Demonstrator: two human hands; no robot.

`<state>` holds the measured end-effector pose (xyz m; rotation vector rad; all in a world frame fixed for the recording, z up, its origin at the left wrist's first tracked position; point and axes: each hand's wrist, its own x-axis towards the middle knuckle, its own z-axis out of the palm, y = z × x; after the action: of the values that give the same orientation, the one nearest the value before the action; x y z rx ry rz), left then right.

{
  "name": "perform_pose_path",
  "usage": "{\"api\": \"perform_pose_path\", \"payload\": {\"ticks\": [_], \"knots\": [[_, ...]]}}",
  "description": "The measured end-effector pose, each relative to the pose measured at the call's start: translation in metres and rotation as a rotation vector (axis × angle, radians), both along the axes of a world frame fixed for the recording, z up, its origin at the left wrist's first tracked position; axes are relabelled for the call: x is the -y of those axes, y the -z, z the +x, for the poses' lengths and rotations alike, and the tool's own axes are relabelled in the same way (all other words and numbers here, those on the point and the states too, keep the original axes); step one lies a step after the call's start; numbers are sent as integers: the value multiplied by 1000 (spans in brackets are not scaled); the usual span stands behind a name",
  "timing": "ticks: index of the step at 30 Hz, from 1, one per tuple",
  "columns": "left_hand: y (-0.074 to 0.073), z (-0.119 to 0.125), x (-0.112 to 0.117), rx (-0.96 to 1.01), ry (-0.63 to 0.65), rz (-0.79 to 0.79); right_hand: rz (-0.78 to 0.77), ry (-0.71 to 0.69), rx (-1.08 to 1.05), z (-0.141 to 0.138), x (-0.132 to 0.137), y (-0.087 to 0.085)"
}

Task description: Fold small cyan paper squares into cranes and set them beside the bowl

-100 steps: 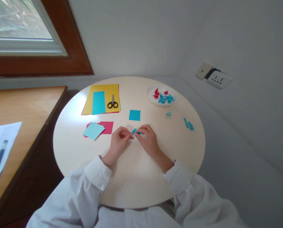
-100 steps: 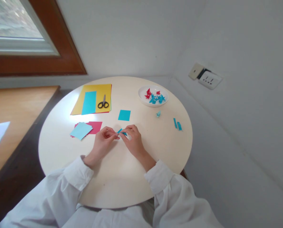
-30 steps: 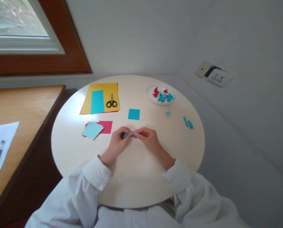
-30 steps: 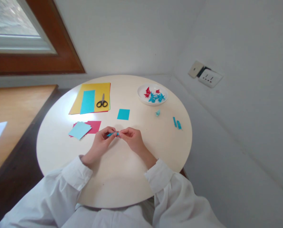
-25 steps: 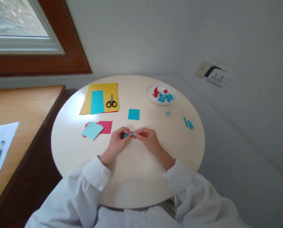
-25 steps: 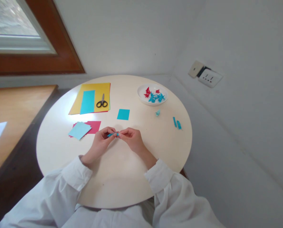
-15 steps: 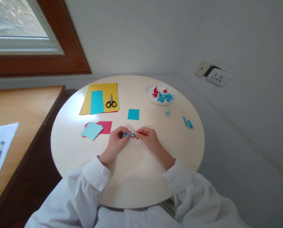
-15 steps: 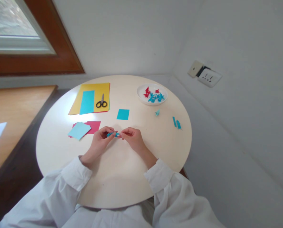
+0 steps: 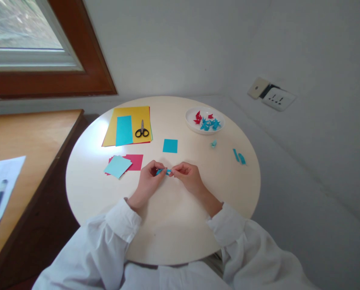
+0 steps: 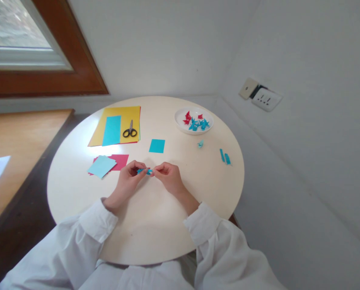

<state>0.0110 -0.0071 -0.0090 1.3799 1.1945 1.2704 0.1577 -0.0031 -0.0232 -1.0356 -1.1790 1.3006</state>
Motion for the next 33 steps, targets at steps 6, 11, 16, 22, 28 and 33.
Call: {"api": "perform_pose_path", "payload": {"ticks": [6, 11, 16, 22, 28, 33], "knots": [[2, 1, 0, 3, -4, -5, 17, 1, 0, -1, 0, 1], [1, 1, 0, -15, -14, -7, 16, 10, -27, -1, 1, 1], [-1, 2, 0, -24, -16, 0, -20, -9, -49, -4, 2, -2], [-2, 4, 1, -37, -11, -8, -22, -28, -104, -6, 2, -2], [-2, 3, 1, -11, -39, -9, -83, -67, -113, -2, -1, -1], [0, 2, 0, -24, -43, -11, -92, -79, -90, 0, -1, -2]]}}
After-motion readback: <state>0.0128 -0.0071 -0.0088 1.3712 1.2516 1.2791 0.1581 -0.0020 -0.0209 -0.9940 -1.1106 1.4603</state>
